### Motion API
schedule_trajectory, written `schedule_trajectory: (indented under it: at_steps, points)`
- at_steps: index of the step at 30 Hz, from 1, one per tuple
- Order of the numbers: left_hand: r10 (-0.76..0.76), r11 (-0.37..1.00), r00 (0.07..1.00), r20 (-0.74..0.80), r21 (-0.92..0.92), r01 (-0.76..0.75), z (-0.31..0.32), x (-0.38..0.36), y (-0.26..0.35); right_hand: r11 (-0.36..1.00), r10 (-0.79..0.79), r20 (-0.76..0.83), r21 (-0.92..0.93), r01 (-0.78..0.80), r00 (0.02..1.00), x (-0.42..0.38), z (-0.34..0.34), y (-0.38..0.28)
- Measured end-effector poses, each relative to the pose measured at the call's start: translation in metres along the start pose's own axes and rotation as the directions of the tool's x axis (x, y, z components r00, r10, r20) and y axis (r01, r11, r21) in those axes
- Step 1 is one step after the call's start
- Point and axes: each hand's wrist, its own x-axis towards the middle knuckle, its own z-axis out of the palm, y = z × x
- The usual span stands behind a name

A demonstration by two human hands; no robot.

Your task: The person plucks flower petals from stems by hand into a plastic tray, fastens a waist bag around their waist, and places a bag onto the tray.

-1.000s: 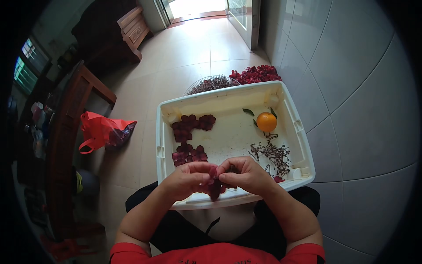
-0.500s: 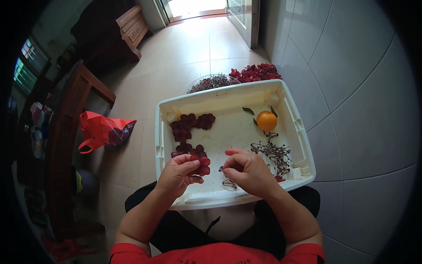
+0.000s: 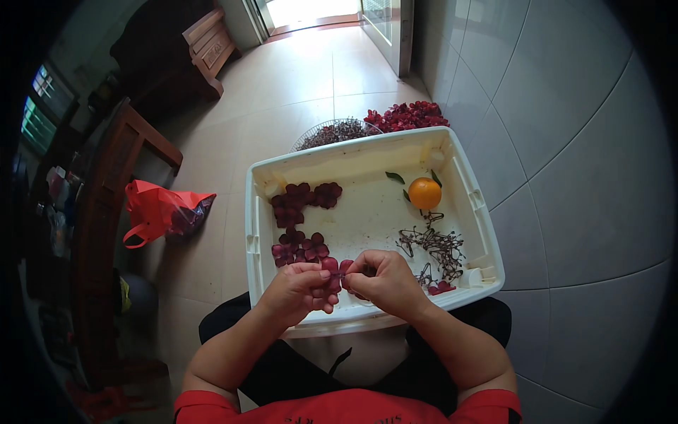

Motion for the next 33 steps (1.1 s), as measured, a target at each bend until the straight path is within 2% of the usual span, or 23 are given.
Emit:
schedule_trajectory:
  at_steps: [4, 8, 13, 19, 23, 24, 26, 28, 29, 30, 31, 32, 33]
  points:
    - [0.017, 1.000, 0.999, -0.027, 0.018, -0.016, -0.001, 0.002, -0.003, 0.999, -0.013, -0.021, -0.030, 0.012, 1.000, 0.000, 0.000, 0.001]
    - [0.015, 1.000, 0.999, -0.043, 0.027, -0.014, 0.002, 0.001, -0.002, 0.973, -0.085, -0.104, -0.221, 0.060, 0.991, -0.002, 0.003, 0.002]
    - [0.014, 1.000, 0.999, -0.045, 0.028, -0.012, 0.002, 0.001, -0.003, 0.935, -0.167, -0.130, -0.335, 0.115, 0.977, -0.002, 0.006, 0.005]
    - [0.032, 0.999, 0.998, -0.050, 0.025, -0.031, 0.003, 0.000, -0.003, 0.929, -0.176, -0.163, -0.355, 0.109, 0.971, -0.004, 0.011, 0.003]
    - [0.146, 0.982, 0.985, -0.094, 0.134, -0.133, 0.009, -0.004, -0.007, 0.790, -0.390, -0.167, -0.566, 0.235, 0.906, -0.004, 0.015, 0.009]
    - [0.147, 0.982, 0.985, -0.094, 0.135, -0.134, 0.011, -0.006, -0.008, 0.790, -0.390, -0.168, -0.566, 0.236, 0.905, -0.004, 0.017, 0.011]
    - [0.358, 0.864, 0.931, -0.073, 0.403, -0.301, 0.015, -0.012, -0.014, 0.661, -0.556, -0.131, -0.668, 0.342, 0.821, -0.004, 0.022, 0.016]
    - [0.542, 0.651, 0.840, 0.005, 0.631, -0.423, 0.018, -0.015, -0.019, 0.504, -0.698, -0.070, -0.754, 0.420, 0.713, -0.006, 0.025, 0.019]
    - [0.542, 0.651, 0.840, 0.006, 0.630, -0.424, 0.018, -0.014, -0.021, 0.503, -0.698, -0.069, -0.756, 0.420, 0.712, -0.008, 0.025, 0.020]
    - [0.693, 0.398, 0.708, 0.133, 0.749, -0.530, 0.018, -0.012, -0.023, 0.620, -0.654, -0.107, -0.643, 0.450, 0.749, -0.009, 0.026, 0.021]
    - [0.784, 0.109, 0.551, 0.286, 0.811, -0.575, 0.018, -0.010, -0.026, 0.721, -0.603, -0.133, -0.512, 0.466, 0.786, -0.010, 0.026, 0.022]
    - [0.805, -0.189, 0.384, 0.451, 0.810, -0.555, 0.018, -0.009, -0.028, 0.803, -0.547, -0.147, -0.369, 0.468, 0.824, -0.011, 0.026, 0.022]
    - [0.756, -0.469, 0.223, 0.616, 0.746, -0.472, 0.018, -0.008, -0.029, 0.865, -0.489, -0.151, -0.215, 0.454, 0.859, -0.012, 0.026, 0.023]
